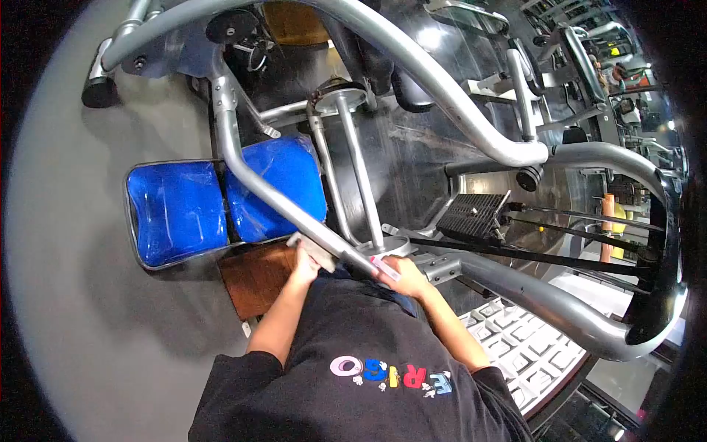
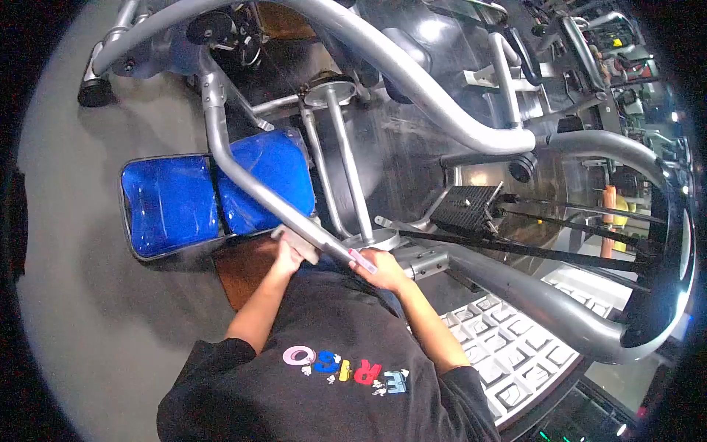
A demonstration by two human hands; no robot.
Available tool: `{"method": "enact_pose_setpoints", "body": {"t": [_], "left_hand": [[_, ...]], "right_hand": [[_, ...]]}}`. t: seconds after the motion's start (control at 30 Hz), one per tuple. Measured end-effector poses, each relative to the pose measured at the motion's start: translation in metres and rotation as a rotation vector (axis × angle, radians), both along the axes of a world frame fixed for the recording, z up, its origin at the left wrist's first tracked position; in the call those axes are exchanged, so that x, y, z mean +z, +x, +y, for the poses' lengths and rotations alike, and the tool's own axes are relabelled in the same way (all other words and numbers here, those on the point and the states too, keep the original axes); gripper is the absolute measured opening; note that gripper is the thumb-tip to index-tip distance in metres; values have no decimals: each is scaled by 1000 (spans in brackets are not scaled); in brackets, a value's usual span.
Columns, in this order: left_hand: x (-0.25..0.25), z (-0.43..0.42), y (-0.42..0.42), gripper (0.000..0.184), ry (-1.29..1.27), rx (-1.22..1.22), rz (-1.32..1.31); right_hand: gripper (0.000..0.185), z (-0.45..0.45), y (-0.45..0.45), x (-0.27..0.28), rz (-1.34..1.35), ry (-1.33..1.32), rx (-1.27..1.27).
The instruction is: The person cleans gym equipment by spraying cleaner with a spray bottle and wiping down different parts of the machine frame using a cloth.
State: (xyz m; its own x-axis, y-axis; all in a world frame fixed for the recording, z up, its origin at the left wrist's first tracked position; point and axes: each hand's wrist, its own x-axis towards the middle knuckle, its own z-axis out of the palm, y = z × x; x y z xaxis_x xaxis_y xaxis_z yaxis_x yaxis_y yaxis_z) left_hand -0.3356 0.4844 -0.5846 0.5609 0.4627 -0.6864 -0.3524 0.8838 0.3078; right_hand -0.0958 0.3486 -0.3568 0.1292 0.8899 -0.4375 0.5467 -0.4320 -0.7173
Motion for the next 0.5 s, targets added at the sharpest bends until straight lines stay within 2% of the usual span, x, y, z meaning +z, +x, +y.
{"method": "enact_pose_setpoints", "body": {"t": [0.1,0.13,0.23,0.27,0.3,0.4,0.5], "left_hand": [[13,46,-15,55,95,195,205],[37,65,-9,54,-49,277,343],[39,86,-25,52,76,247,300],[47,78,-27,55,31,272,459],[53,69,-28,61,82,245,359],[76,42,-19,70,19,213,340],[84,14,-10,70,-11,225,266]], "right_hand": [[37,4,7,9,-18,6,-17],[37,4,9,11,-37,8,-1],[38,-1,14,2,-35,81,1],[38,0,13,1,-33,79,26],[39,0,14,1,-45,68,38],[42,8,3,8,-35,15,34],[45,30,-8,10,-36,-34,68]]}}
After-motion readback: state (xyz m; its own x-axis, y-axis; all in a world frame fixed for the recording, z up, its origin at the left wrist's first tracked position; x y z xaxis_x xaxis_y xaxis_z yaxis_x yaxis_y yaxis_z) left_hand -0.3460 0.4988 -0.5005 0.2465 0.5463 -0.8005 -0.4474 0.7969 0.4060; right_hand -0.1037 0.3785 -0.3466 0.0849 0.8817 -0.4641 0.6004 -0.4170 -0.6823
